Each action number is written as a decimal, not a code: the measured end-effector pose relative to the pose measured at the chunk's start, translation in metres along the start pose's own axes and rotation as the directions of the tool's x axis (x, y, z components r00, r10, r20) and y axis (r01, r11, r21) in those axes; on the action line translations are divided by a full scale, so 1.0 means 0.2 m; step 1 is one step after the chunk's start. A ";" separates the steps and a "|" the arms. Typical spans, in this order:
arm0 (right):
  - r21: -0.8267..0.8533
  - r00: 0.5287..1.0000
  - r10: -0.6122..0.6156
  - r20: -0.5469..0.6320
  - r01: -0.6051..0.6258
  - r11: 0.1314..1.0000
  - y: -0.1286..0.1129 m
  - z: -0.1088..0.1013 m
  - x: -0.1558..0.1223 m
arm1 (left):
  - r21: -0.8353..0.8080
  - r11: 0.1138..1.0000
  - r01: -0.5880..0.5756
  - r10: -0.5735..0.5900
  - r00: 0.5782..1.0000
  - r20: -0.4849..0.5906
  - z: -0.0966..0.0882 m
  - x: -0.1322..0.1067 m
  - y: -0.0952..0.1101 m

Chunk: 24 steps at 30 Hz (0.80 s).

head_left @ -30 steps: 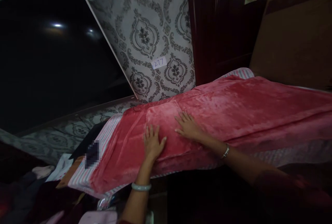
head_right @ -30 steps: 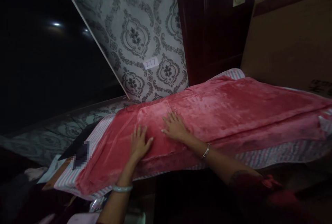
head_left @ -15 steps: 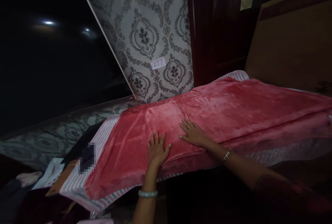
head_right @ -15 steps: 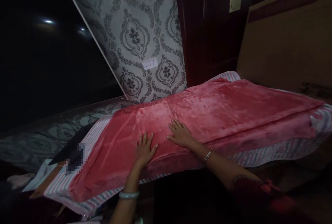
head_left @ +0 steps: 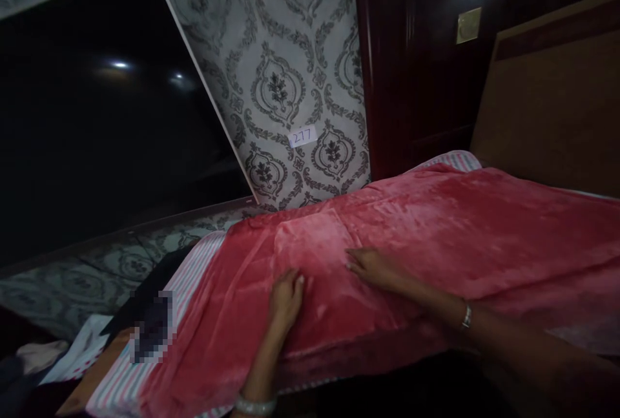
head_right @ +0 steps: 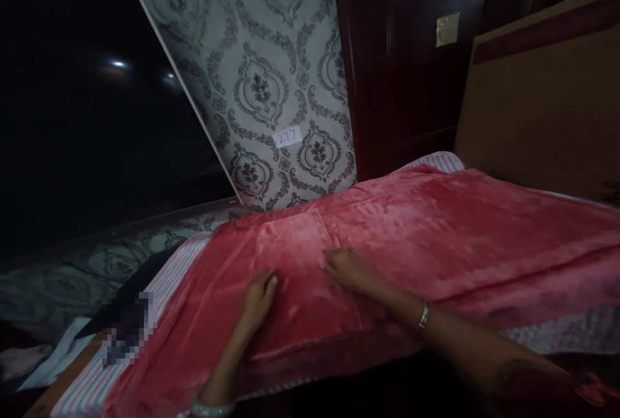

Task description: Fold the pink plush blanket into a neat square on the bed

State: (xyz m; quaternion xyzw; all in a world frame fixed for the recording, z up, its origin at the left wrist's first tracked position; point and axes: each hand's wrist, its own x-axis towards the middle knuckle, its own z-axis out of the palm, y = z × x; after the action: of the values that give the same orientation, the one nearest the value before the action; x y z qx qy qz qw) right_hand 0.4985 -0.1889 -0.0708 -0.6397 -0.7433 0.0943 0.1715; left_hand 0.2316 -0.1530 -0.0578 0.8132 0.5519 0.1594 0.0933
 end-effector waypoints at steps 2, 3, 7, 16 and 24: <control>-0.005 0.996 0.010 -0.083 -0.011 1.000 -0.03 -0.07 0.15 | 0.008 1.000 0.026 -0.026 0.998 -0.064 -0.08 0.19 -0.01; -0.018 0.995 0.011 -0.102 -0.013 1.000 -0.06 -0.10 0.25 | 0.033 0.998 0.052 -0.049 0.996 -0.070 -0.11 0.30 0.00; -0.049 0.994 0.055 -0.099 -0.060 0.997 -0.12 -0.10 0.60 | 0.114 0.986 0.123 -0.117 0.991 -0.057 -0.12 0.66 0.07; -0.071 0.984 0.141 -0.106 -0.149 0.986 0.16 0.19 0.76 | 0.301 0.943 0.138 -0.160 0.986 0.049 0.22 0.79 0.03; -0.125 0.982 0.156 -0.105 -0.169 0.978 0.16 0.21 0.76 | 0.261 0.951 0.162 -0.189 0.979 0.081 0.20 0.77 0.05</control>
State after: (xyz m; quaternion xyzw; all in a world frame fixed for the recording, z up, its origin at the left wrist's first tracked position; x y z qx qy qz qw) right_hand 0.4943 -0.0305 -0.1003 -0.7122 -0.6841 0.0275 0.1551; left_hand 0.3069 -0.0136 -0.0686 0.7733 0.6323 0.0354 0.0316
